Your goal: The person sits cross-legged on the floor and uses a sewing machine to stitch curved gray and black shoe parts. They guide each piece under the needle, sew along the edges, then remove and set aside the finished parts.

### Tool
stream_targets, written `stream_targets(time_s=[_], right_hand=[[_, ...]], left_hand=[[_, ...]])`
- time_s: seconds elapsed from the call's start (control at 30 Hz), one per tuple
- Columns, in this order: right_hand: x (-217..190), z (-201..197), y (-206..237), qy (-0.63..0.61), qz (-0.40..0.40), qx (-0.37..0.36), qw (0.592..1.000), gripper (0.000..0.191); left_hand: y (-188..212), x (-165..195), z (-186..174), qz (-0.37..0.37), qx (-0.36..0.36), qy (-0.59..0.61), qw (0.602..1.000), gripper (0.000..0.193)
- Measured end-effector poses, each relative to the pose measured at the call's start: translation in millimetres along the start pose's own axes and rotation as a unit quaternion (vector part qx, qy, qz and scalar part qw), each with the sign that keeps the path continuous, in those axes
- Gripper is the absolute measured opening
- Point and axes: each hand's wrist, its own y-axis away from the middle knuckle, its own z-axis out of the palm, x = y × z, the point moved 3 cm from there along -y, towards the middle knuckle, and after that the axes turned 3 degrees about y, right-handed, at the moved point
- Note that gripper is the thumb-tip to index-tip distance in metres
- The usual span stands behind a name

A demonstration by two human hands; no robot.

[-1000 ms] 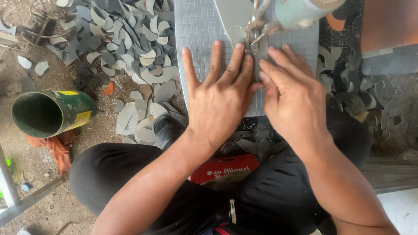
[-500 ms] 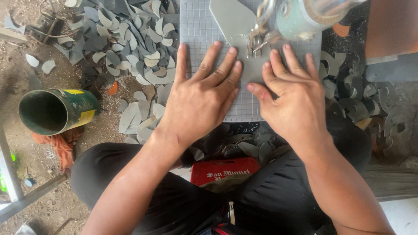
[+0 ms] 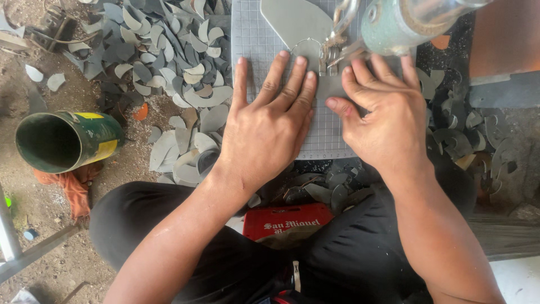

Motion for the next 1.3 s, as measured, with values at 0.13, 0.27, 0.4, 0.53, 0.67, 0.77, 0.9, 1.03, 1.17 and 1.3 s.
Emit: stream_targets(time_s=[0.13, 0.27, 0.4, 0.53, 0.67, 0.77, 0.9, 1.03, 1.17, 1.3], right_hand=[[3, -1, -6, -0.013, 0.002, -0.010, 1.000, 0.032], [7, -1, -11, -0.037, 0.017, -0.022, 0.999, 0.035], [9, -3, -15, -0.058, 0.022, -0.011, 0.998, 0.033], [12, -4, -21, -0.054, 0.059, -0.045, 0.996, 0.032], [12, -6, -28, -0.102, 0.103, -0.044, 0.988, 0.031], [13, -6, -30, -0.187, 0.161, -0.052, 0.968, 0.030], [10, -8, -35, -0.147, 0.104, -0.044, 0.983, 0.032], [13, -8, -37, -0.122, 0.083, -0.043, 0.988, 0.032], [15, -7, -39, -0.089, 0.058, -0.027, 0.994, 0.035], [21, -3, -40, -0.185, 0.118, -0.036, 0.975, 0.042]], left_hand=[[-2, 3, 1, -0.011, -0.001, -0.014, 1.000, 0.045], [-3, 5, 3, -0.019, -0.002, -0.029, 0.999, 0.043], [-5, 5, 5, -0.033, 0.004, -0.021, 0.999, 0.041], [-5, 7, 7, -0.043, 0.025, -0.036, 0.998, 0.040], [-6, 7, 9, -0.045, 0.027, -0.034, 0.998, 0.042], [-6, 5, 9, -0.043, 0.037, -0.029, 0.998, 0.041], [-8, 3, 10, -0.041, 0.040, -0.024, 0.998, 0.041], [-11, 3, 9, -0.030, 0.037, -0.035, 0.998, 0.043], [-12, 2, 9, -0.031, 0.042, -0.037, 0.998, 0.043], [-13, 2, 12, -0.031, 0.045, -0.046, 0.997, 0.042]])
